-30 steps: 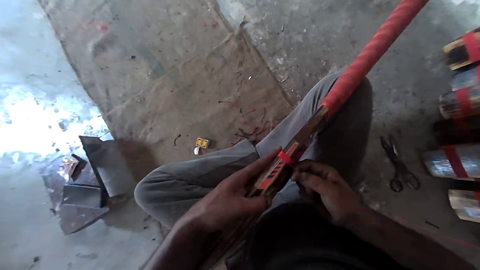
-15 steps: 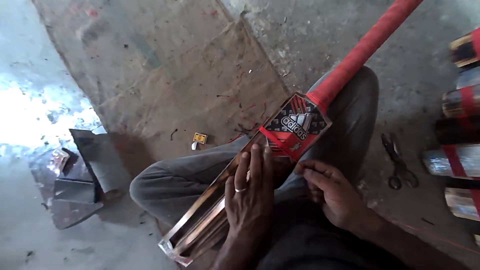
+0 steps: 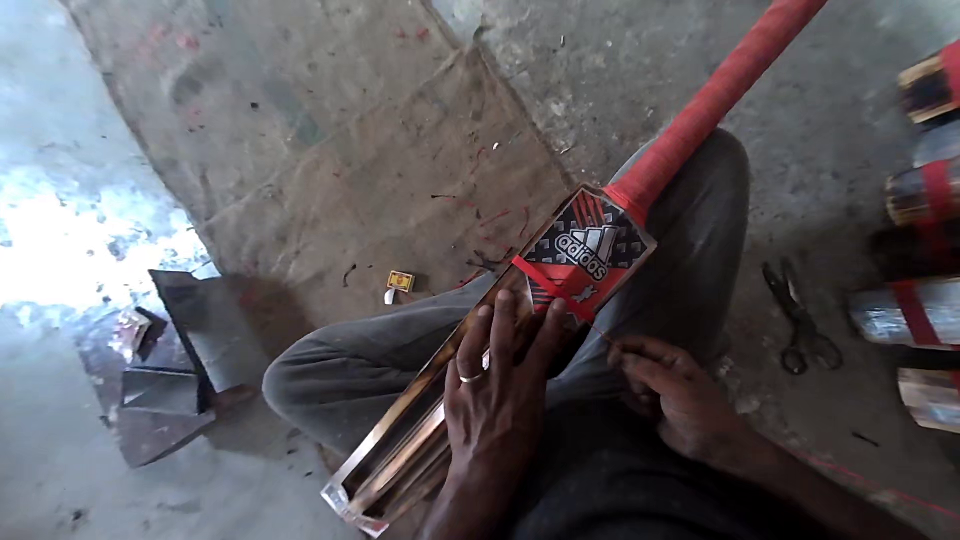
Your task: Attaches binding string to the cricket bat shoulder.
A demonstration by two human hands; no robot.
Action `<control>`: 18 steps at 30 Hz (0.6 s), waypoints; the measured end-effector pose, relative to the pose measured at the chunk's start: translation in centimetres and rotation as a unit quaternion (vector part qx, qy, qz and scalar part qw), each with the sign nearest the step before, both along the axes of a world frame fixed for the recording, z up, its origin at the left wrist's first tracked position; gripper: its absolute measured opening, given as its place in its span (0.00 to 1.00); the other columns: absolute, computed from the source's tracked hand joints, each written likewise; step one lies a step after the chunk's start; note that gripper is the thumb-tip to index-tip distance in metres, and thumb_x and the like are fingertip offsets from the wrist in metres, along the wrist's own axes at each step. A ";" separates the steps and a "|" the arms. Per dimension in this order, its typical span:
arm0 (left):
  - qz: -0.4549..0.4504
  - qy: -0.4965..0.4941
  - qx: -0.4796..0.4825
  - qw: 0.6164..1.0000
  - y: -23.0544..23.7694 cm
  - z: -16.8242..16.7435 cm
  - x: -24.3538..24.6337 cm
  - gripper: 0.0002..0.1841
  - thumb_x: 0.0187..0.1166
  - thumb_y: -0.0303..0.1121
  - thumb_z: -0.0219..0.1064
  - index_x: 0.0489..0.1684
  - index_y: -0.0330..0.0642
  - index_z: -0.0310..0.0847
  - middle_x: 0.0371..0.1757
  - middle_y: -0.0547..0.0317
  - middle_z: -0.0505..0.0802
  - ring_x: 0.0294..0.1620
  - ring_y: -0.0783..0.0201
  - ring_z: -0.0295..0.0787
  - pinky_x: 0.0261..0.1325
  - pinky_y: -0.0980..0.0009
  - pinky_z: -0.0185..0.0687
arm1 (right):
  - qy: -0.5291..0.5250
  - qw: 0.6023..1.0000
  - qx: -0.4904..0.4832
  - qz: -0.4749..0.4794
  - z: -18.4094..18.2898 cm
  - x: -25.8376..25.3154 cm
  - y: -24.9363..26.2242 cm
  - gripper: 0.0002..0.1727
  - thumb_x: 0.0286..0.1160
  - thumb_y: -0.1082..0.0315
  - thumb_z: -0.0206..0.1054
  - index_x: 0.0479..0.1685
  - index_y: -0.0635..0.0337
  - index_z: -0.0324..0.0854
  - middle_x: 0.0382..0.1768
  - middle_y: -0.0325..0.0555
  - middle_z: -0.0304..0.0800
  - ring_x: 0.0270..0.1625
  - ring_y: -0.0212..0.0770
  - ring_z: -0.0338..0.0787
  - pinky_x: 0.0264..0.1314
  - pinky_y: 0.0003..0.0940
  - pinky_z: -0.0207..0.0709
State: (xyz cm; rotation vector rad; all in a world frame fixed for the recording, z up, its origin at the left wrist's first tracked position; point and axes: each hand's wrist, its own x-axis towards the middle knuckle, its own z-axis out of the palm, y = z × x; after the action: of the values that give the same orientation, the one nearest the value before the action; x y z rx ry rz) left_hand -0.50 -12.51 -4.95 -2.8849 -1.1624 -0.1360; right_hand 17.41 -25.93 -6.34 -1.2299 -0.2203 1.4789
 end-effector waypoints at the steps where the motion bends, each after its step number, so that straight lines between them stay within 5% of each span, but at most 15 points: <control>1: -0.001 -0.001 -0.001 1.000 0.0 0.0 0.0 0.34 0.77 0.54 0.69 0.86 0.88 0.62 0.94 0.60 0.61 0.88 0.52 0.62 0.72 0.49 0.73 | -0.006 1.000 -0.001 0.003 -0.3 0.0 0.0 0.11 0.84 0.64 0.59 0.49 0.49 0.89 0.19 0.35 0.69 0.18 0.27 0.67 0.21 0.21 0.65; 12: -0.024 -0.015 -0.072 0.997 1.7 2.0 0.0 0.31 0.79 0.52 0.67 0.85 0.85 0.66 0.90 0.59 0.67 0.86 0.49 0.66 0.70 0.46 0.77 | 0.036 0.999 0.022 0.005 -1.3 -0.1 1.1 0.11 0.88 0.62 0.59 0.53 0.52 0.87 0.21 0.39 0.71 0.17 0.28 0.67 0.20 0.22 0.67; 16: -0.063 -0.052 -0.199 0.977 3.8 4.6 -0.7 0.41 0.68 0.41 0.71 0.86 0.86 0.63 0.86 0.61 0.73 0.77 0.49 0.76 0.54 0.46 0.85 | 0.024 0.997 0.071 0.020 0.8 -0.1 2.6 0.12 0.88 0.63 0.59 0.52 0.54 0.87 0.22 0.41 0.74 0.18 0.28 0.69 0.21 0.22 0.67; 18: -0.065 -0.083 -0.318 0.942 5.1 5.7 -1.3 0.45 0.63 0.39 0.73 0.86 0.89 0.60 0.81 0.69 0.75 0.70 0.60 0.80 0.50 0.52 0.89 | 0.020 0.994 0.103 0.022 1.8 -0.3 3.6 0.11 0.88 0.64 0.59 0.51 0.53 0.88 0.25 0.40 0.78 0.19 0.27 0.69 0.20 0.20 0.67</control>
State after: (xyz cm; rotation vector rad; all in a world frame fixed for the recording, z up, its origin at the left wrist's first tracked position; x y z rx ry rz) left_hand -1.76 -7.46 0.80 -3.5791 -1.2213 -0.0011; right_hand 17.13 -22.36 -4.54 -1.0354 -0.3654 1.4777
